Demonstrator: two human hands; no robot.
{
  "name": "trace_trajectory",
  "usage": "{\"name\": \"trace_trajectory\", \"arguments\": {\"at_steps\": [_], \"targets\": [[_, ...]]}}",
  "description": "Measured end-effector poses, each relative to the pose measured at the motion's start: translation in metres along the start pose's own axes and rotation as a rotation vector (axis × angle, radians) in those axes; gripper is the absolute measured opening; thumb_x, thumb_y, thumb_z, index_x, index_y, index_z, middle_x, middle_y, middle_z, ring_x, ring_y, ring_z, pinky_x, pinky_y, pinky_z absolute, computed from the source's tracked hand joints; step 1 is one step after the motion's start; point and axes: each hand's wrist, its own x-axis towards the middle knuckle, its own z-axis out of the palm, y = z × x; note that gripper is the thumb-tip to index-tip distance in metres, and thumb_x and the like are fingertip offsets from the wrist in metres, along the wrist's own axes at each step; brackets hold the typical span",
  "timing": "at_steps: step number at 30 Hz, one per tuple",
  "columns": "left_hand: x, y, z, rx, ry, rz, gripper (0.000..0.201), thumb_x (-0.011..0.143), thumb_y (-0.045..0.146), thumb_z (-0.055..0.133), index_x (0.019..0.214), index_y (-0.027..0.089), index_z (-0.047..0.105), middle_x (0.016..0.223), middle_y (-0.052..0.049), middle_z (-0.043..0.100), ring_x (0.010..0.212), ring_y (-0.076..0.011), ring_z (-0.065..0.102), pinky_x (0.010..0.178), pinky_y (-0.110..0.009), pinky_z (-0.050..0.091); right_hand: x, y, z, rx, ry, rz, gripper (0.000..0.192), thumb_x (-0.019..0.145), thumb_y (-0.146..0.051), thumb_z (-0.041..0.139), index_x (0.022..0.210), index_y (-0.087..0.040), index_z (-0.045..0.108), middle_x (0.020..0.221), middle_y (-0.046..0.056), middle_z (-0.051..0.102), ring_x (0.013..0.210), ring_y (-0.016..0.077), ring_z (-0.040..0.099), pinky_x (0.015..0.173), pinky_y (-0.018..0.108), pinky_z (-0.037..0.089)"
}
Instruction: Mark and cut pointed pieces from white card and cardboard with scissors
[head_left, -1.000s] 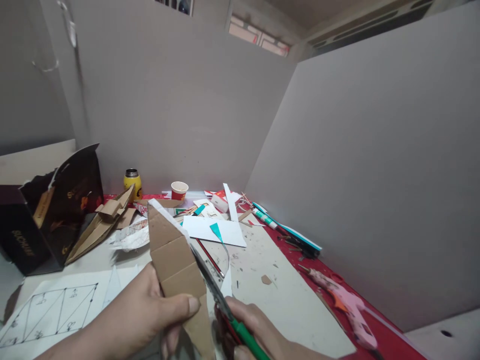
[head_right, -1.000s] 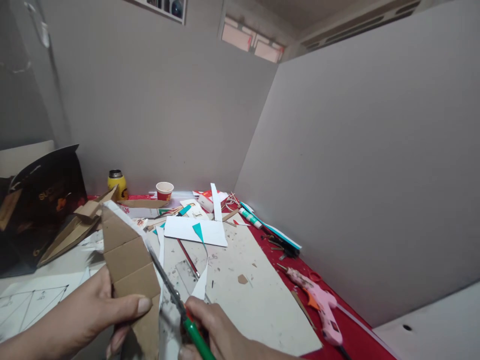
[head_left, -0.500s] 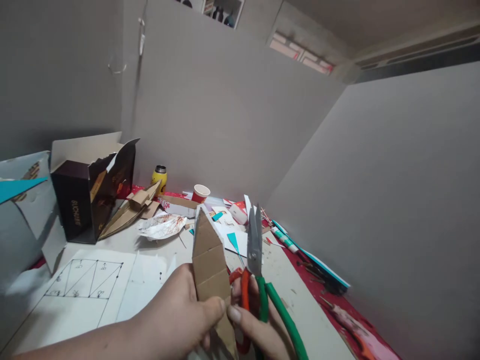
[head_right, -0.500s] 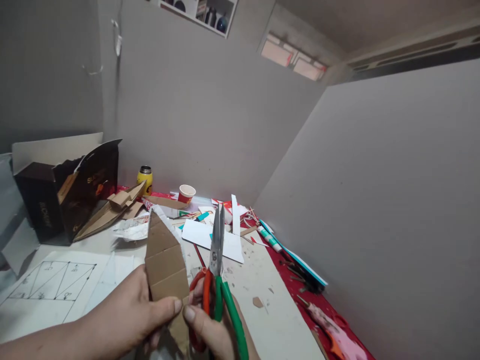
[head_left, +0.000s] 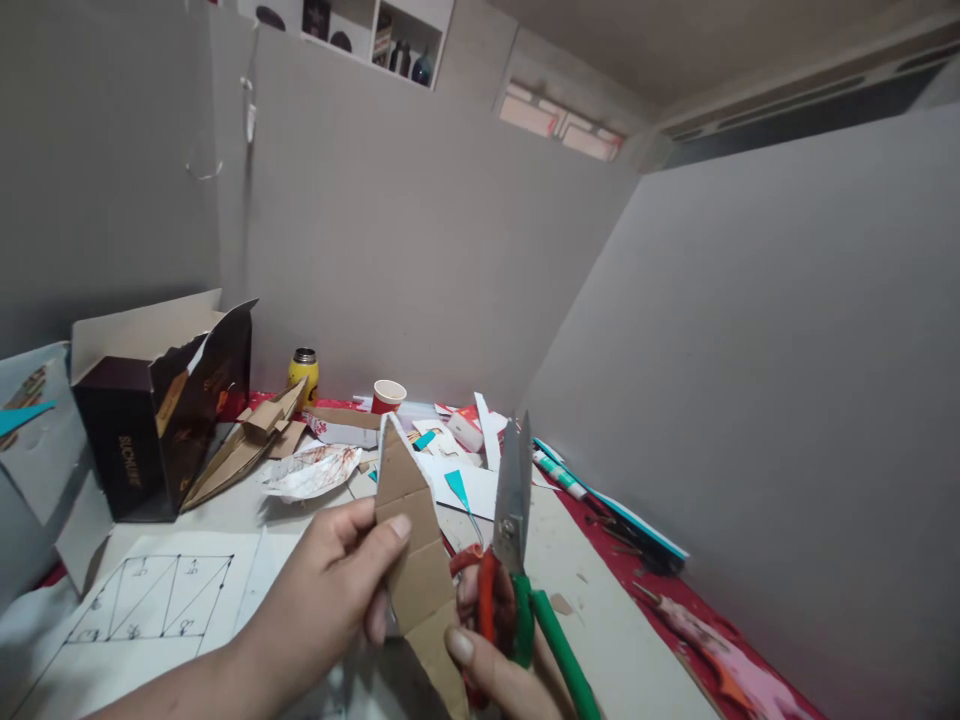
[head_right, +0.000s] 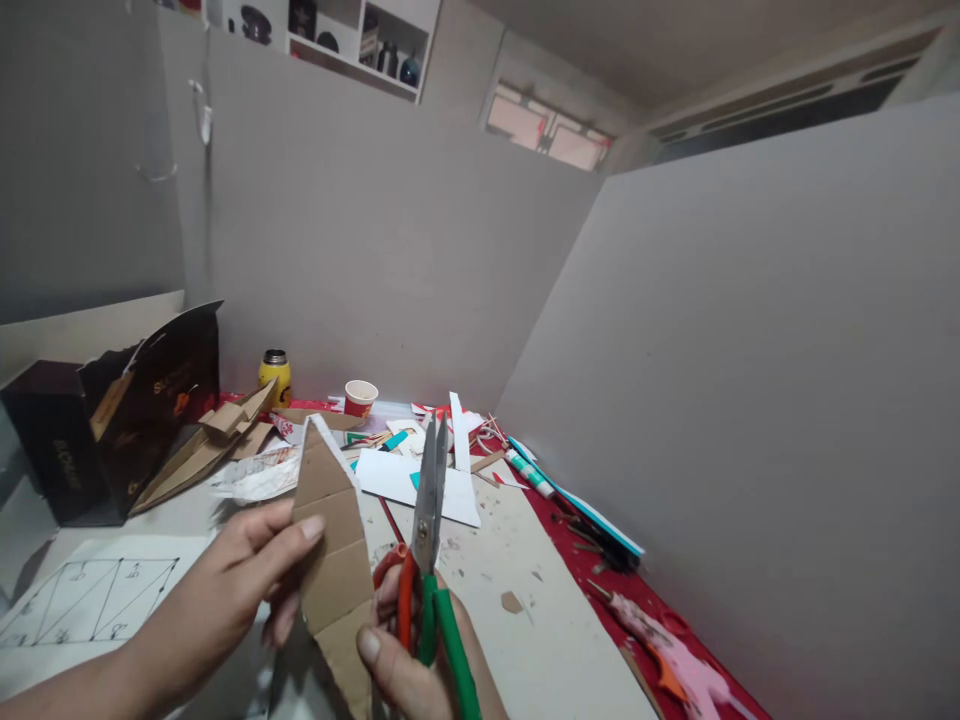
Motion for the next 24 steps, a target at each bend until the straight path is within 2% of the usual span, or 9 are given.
{"name": "trace_trajectory", "arguments": {"at_steps": [2,5,13,19,24], "targets": [[0.0014,0.0019,-0.0025,0.007,0.045,0.064,0.040,0.083,0.054,0.058,0.068,0.017,0.059,0.045,0.007,0.046,0.038,-0.0061,0.038,0.040,-0.017,0.029,0.0009,0.0023,0.0000,0.055,-0.021,-0.052,0.035,0.079,-0.052,0.073,0.089,-0.023,0.055,0.086,0.004,0.060,0.079,0.0197,0.058,0.078,0.034,0.049],[0.0030,-0.0005,-0.0048,0.036,0.073,0.080,0.041,0.083,0.054,0.061,0.067,0.017,0.060,0.047,0.007,0.048,0.038,-0.0059,0.038,0.040,-0.017,0.029,0.0011,0.0012,-0.0007,0.038,-0.083,-0.096,0.031,0.083,-0.048,0.069,0.093,-0.023,0.054,0.091,0.004,0.059,0.083,0.0193,0.057,0.080,0.033,0.049],[0.0023,-0.0030,-0.0042,0.089,0.114,0.058,0.043,0.081,0.057,0.065,0.065,0.017,0.062,0.045,0.007,0.047,0.038,-0.0057,0.036,0.039,-0.017,0.029,0.0009,-0.0020,-0.0058,-0.056,-0.150,-0.221,0.019,0.089,-0.037,0.062,0.094,-0.024,0.050,0.083,0.001,0.052,0.071,0.0152,0.051,0.068,0.027,0.048],[-0.0003,-0.0003,-0.0017,0.069,0.097,0.068,0.042,0.080,0.056,0.066,0.066,0.017,0.062,0.045,0.007,0.047,0.038,-0.0055,0.036,0.039,-0.017,0.029,0.0008,-0.0027,-0.0058,-0.110,-0.103,-0.208,0.019,0.087,-0.037,0.062,0.094,-0.023,0.051,0.088,0.003,0.054,0.077,0.0181,0.054,0.073,0.031,0.051],[-0.0017,0.0000,-0.0008,0.059,0.068,0.125,0.040,0.084,0.053,0.063,0.065,0.018,0.059,0.047,0.007,0.047,0.038,-0.0057,0.036,0.038,-0.016,0.029,0.0004,0.0014,-0.0059,-0.118,-0.118,-0.170,0.024,0.088,-0.042,0.062,0.100,-0.024,0.052,0.090,0.004,0.054,0.079,0.0191,0.055,0.075,0.033,0.051]]}}
